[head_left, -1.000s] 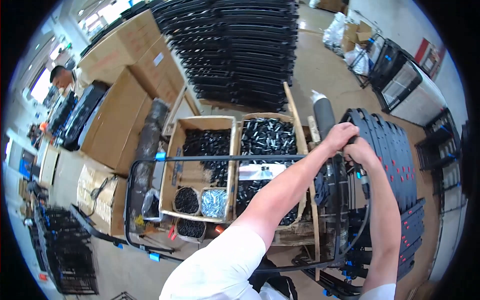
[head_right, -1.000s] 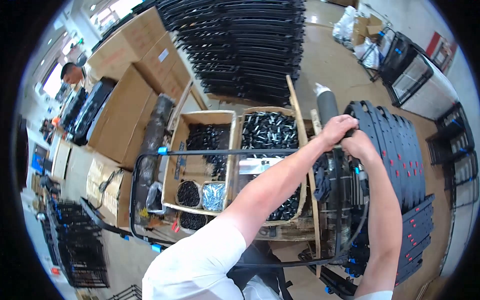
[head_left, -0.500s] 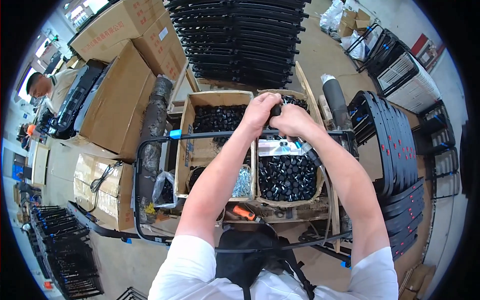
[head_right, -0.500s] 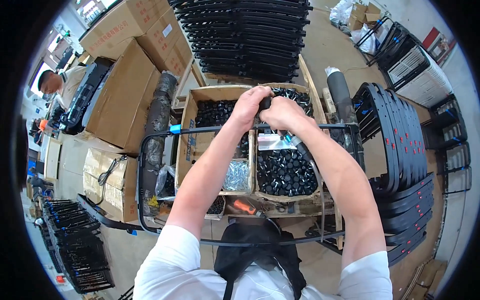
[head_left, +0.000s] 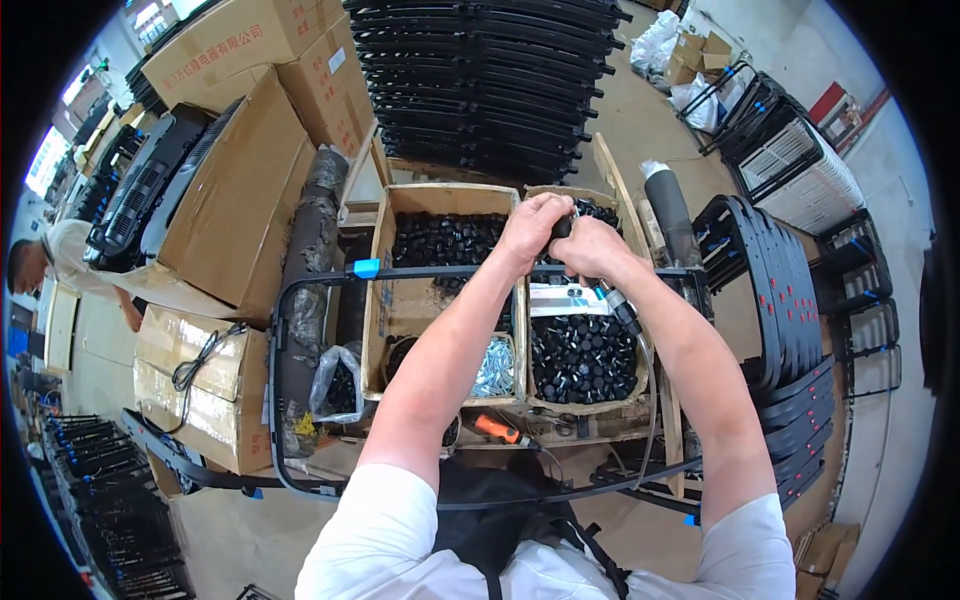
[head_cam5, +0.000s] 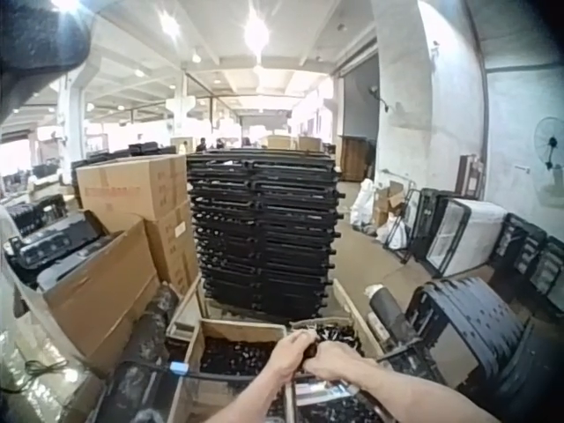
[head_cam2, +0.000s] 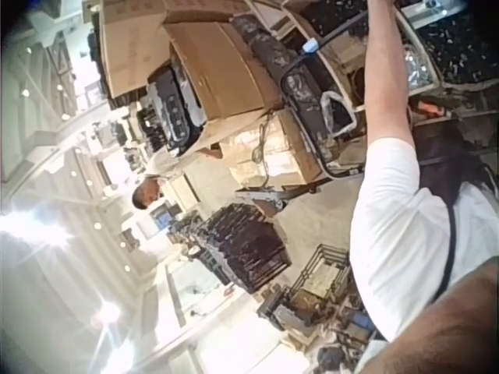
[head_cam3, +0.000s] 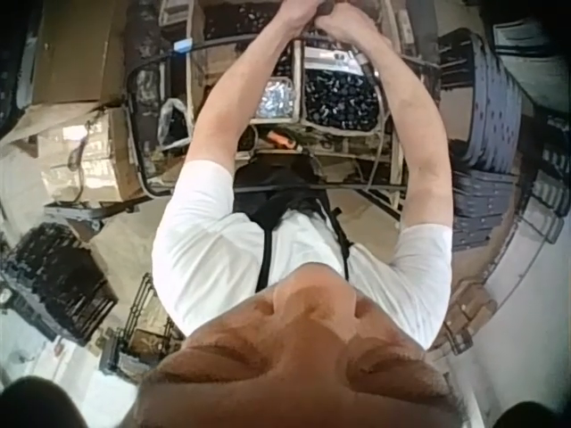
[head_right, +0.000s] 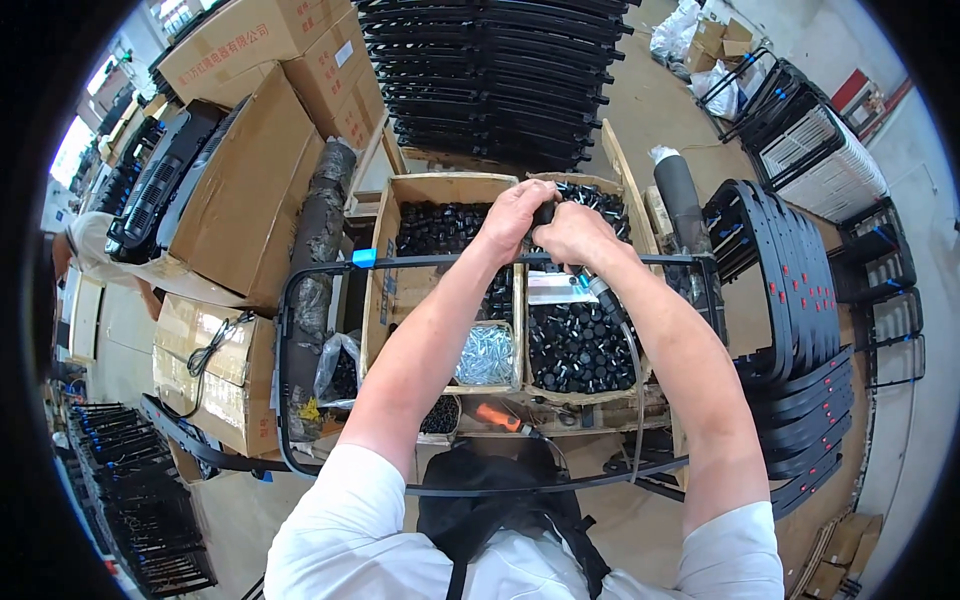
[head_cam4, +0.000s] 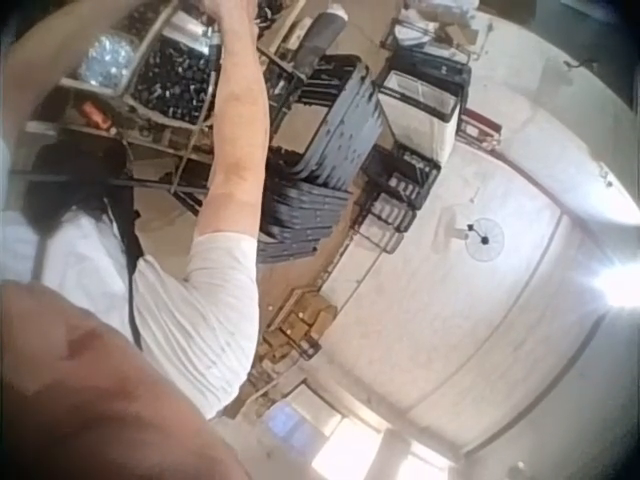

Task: Assembling plastic and metal frame components for outdoor equipment using hand and power tools.

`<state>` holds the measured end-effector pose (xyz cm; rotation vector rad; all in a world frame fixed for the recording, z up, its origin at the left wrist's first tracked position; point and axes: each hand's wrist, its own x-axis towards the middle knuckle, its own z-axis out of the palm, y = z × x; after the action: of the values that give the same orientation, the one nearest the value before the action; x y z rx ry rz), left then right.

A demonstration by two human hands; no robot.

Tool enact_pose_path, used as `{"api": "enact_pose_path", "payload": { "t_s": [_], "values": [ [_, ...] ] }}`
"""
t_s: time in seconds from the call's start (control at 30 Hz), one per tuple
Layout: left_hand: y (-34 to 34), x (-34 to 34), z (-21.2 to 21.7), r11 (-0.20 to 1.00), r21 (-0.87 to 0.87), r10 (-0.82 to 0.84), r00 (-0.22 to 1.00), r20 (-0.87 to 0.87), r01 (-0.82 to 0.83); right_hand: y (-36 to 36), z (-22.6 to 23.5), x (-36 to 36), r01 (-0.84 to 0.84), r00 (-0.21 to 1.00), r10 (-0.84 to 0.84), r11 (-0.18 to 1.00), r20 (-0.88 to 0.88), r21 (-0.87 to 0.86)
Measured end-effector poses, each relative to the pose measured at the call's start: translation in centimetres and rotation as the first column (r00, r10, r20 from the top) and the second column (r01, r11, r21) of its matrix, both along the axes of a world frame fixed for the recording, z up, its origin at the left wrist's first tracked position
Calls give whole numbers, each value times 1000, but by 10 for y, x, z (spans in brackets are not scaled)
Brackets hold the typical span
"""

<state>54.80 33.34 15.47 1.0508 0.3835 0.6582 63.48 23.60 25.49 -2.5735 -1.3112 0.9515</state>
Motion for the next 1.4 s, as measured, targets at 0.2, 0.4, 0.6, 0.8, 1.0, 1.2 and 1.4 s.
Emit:
{"api": "enact_pose_path", "payload": {
  "t_s": [0.2,0.4,0.6,0.8,1.0,1.2,1.4],
  "values": [
    [-4,4,2,1000,-5,-10,1000,2,10,4,-5,10,-20,1000,20,1000,-4,7],
    [5,-16,-5,977,202,108,969,-223,-63,20,-25,-6,-211,977,211,977,8,42],
    [-13,19,-14,958,170,247,967,-69,-233,7,-41,41,-25,955,50,996,-293,85],
    [-11,-9,-3,973,81,222,974,-48,-218,19,-49,25,108,897,-44,987,-439,122],
    [-14,0,0,974,71,218,976,-17,-216,11,-31,17,142,911,-89,984,-402,103],
    [-12,0,21,961,117,243,968,66,-249,2,-1,-11,-4,906,174,916,-387,401],
    [-85,-103,73,955,60,-293,956,26,291,-107,62,-84,-11,998,17,994,-58,110]
  ]
}}
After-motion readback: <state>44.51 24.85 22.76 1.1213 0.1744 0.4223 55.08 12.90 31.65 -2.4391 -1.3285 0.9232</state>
